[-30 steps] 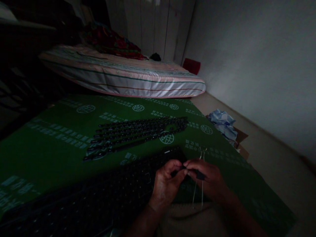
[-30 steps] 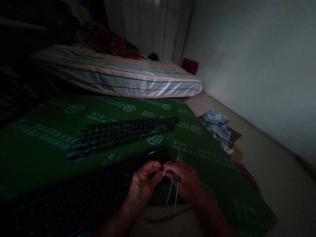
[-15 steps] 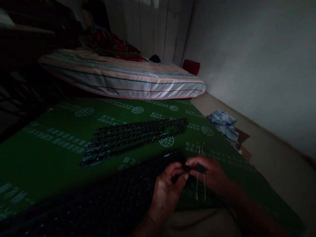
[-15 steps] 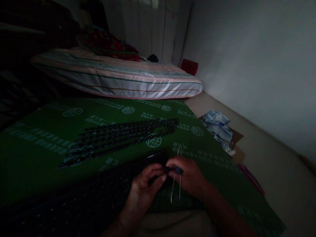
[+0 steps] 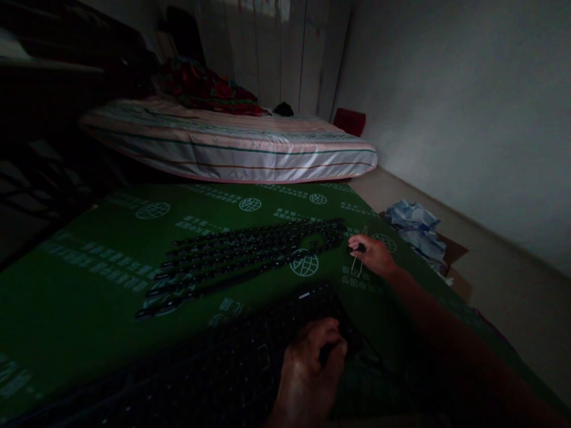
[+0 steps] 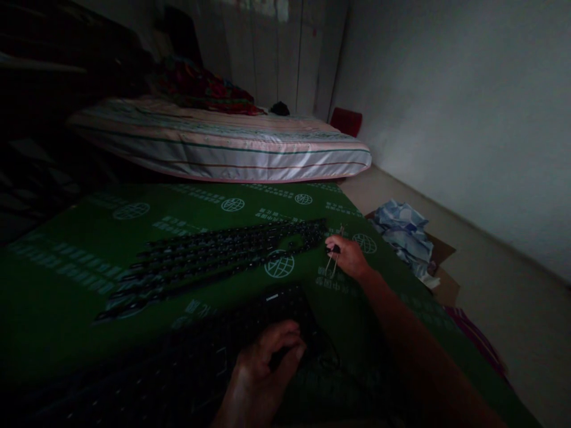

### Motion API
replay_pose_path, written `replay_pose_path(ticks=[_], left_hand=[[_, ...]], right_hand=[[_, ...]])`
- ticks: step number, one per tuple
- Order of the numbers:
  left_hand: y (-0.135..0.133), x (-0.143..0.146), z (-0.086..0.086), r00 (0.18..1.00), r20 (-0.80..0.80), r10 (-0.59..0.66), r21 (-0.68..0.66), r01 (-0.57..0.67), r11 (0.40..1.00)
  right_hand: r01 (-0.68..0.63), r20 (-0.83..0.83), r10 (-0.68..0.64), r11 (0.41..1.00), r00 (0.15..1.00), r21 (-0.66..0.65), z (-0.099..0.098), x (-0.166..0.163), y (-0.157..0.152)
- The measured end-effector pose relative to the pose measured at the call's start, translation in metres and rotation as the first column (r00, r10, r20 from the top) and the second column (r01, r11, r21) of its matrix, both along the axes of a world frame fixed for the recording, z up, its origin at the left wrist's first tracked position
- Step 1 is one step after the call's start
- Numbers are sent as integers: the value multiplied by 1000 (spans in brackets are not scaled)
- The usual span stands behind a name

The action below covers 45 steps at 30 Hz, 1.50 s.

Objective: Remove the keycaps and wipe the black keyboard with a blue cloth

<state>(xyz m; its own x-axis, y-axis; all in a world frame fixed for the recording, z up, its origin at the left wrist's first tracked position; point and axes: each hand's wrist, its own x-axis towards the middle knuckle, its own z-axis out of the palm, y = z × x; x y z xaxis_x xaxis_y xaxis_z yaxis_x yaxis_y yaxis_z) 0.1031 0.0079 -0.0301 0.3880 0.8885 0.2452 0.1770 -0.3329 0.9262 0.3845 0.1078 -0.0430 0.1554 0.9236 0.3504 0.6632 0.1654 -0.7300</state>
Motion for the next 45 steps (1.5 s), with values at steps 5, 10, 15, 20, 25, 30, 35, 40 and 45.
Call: replay_pose_path(ticks=[5, 10, 15, 20, 25, 30, 35, 40, 45], left_hand=[[0, -3, -6, 999, -36, -17, 31, 18, 999], [-1, -4, -7, 998, -54, -29, 108, 35, 994], [-2, -4, -3, 996, -86, -39, 137, 51, 989], [0, -2, -3, 995, -91, -37, 149, 50, 988], [0, -3, -1, 995, -92, -40, 147, 54, 988], [-1, -4, -3, 992, -109, -57, 147, 73, 986], [-1, -3, -3, 993, -108, -48, 169, 66, 983], [0, -4, 2, 992, -113, -53, 206, 76, 976], [0, -2, -1, 993, -109, -44, 229, 68, 971]], right_hand=[[-18, 5, 18, 1000, 1000, -20, -2, 2, 13], [-25, -25, 25, 1000, 999, 1, -5, 2, 19], [-23, -27, 23, 1000, 999, 14, -6, 0, 20], [8, -21, -8, 999, 1000, 37, -6, -2, 20], [35, -37, -33, 998, 999, 46, -8, -3, 20], [42, -40, -39, 997, 998, 58, -12, -1, 21], [59, -53, -54, 994, 997, 91, -15, 0, 22], [81, -52, -77, 993, 996, 89, -15, -1, 23], [111, -35, -108, 991, 994, 78, -14, -2, 24]])
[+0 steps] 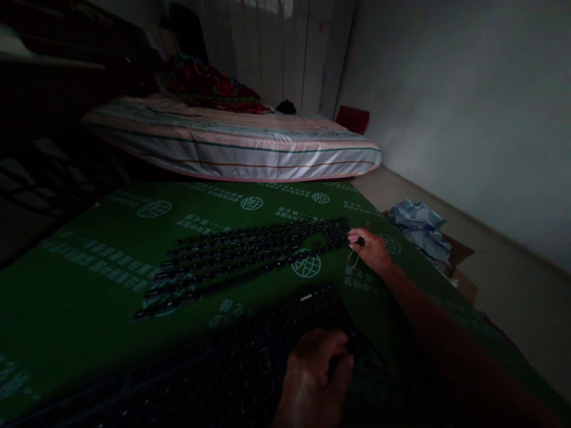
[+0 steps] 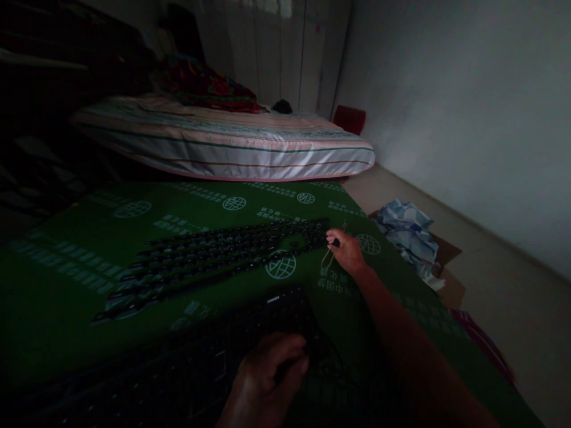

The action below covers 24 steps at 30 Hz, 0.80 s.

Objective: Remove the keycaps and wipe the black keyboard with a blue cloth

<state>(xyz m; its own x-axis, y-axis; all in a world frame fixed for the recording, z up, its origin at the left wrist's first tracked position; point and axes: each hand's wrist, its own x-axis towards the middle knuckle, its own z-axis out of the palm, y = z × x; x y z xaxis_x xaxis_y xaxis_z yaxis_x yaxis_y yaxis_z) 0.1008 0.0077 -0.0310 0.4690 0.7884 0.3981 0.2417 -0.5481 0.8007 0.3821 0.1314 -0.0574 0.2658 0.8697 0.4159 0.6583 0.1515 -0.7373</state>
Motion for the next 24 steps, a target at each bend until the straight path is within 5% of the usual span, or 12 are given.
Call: replay_pose_path(ticks=[6, 12, 17, 20, 24], left_hand=[[-1, 0, -2, 1000, -3, 8, -51, -9, 999], [0, 4, 0, 996, 75, 54, -171, -40, 984], [3, 7, 2, 981, 168, 98, -272, -49, 961], [5, 7, 4, 978, 180, 106, -279, -52, 959], [8, 7, 4, 981, 161, 113, -243, -72, 967]], right_hand=[[79, -63, -78, 997, 995, 6, 4, -2, -5], [82, -280, -126, 983, 952, -162, 41, -12, -47], [39, -162, -98, 941, 982, -335, 76, -22, -99], [127, -53, -156, 922, 986, -366, 90, -27, -126], [94, -130, -149, 930, 980, -356, 102, -41, -152]])
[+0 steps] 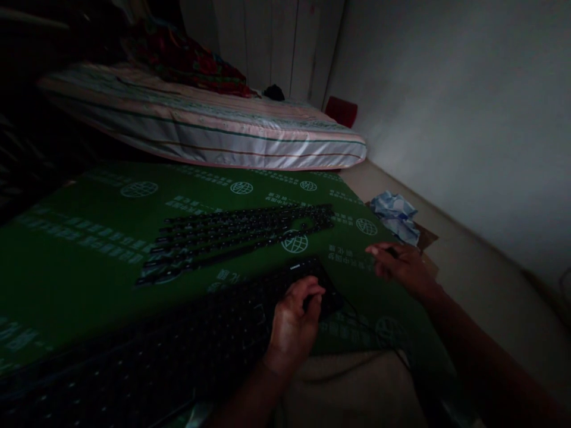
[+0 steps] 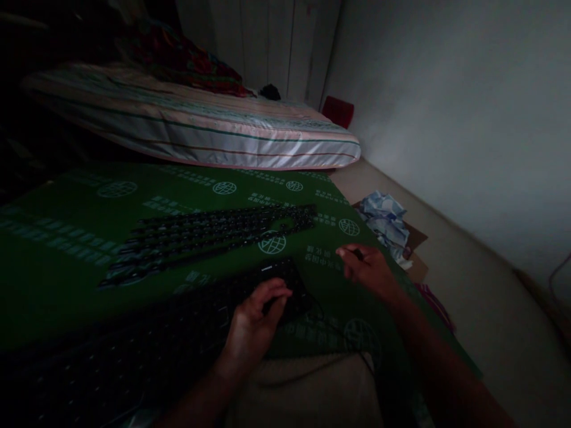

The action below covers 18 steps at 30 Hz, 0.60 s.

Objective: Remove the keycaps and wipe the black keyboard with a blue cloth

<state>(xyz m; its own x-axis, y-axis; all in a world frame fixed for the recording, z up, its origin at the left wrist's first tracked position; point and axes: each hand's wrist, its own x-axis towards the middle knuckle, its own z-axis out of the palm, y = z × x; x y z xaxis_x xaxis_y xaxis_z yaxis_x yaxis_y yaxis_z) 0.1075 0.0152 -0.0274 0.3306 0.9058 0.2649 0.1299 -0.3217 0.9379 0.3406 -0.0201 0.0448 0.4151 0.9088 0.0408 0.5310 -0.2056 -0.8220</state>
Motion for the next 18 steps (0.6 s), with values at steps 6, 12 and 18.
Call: replay_pose_path(ticks=[6, 12, 18], left_hand=[[2, 2, -5, 1000, -9, -12, 55, 13, 998], [4, 4, -10, 1000, -6, -19, 79, 20, 997], [4, 6, -8, 1000, 19, -2, 28, 1, 1000]], right_hand=[[-233, -161, 222, 971, 962, -52, 7, -36, -14], [-357, -145, 338, 925, 930, -132, -5, -55, -7], [-347, -33, 348, 914, 937, -208, -14, -58, -2]])
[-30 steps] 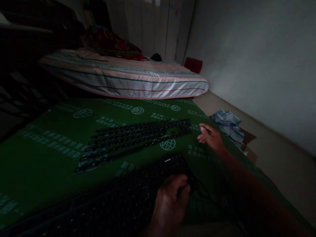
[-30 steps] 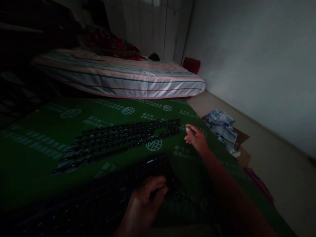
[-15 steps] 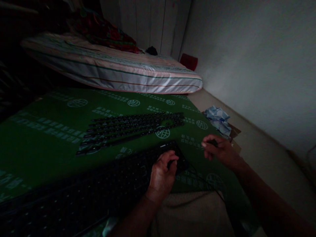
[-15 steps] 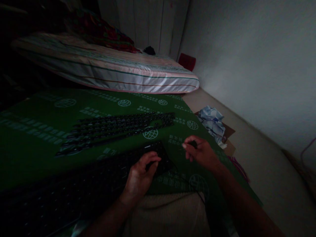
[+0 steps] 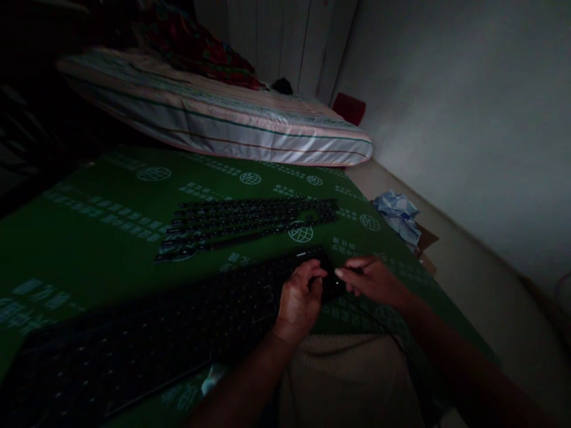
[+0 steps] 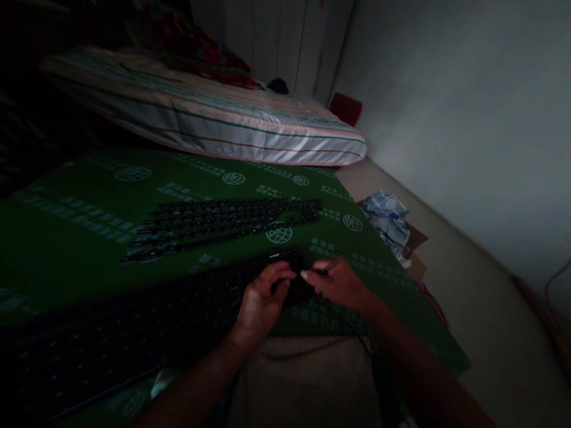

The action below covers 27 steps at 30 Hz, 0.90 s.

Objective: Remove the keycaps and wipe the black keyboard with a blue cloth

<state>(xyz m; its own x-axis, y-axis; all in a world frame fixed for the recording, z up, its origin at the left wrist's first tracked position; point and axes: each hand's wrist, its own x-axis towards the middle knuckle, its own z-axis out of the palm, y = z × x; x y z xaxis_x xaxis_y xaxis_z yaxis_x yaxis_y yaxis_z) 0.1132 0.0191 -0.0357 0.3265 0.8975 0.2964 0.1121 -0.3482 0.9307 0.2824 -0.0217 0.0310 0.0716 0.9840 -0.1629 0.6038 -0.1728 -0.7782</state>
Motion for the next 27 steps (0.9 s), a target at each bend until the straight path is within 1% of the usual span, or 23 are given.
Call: replay_pose_path(ticks=[4, 6, 9, 11, 13, 16, 19, 21, 24, 27], left_hand=[[0, 2, 0, 999, 43, 13, -48, -11, 999], [0, 2, 0, 999, 51, 8, -58, -5, 998], [0, 1, 0, 1000, 29, 0, -46, 1, 999], [-1, 1, 1, 1000, -3, -6, -16, 6, 1000], [-1, 0, 1, 999, -48, -12, 30, 13, 999], [-2, 0, 1, 991, -129, -33, 102, 46, 994], [-3, 1, 1, 975, -217, -50, 161, 87, 983], [-3, 2, 2, 956, -289, -46, 199, 107, 974], [-6, 4, 7, 904, -422, -67, 242, 184, 953], [-10, 5, 14, 829, -552, -90, 227, 254, 940]], right_hand=[[-4, 64, 6, 1000, 998, -19, -1, -4, 3], [-23, 100, 23, 1000, 995, -3, -1, -6, 5], [-43, 154, 36, 998, 988, 45, -3, -10, 9], [-25, 170, 13, 997, 985, 67, -4, -13, 11], [20, 166, -34, 996, 985, 87, -6, -15, 12], [123, 140, -142, 983, 980, 139, -12, -19, 9], [219, 119, -247, 953, 962, 210, -22, -23, 3], [255, 157, -301, 932, 941, 257, -30, -26, 0], [295, 242, -377, 902, 894, 315, -41, -30, -3], [309, 236, -408, 878, 882, 365, -46, -31, -4]])
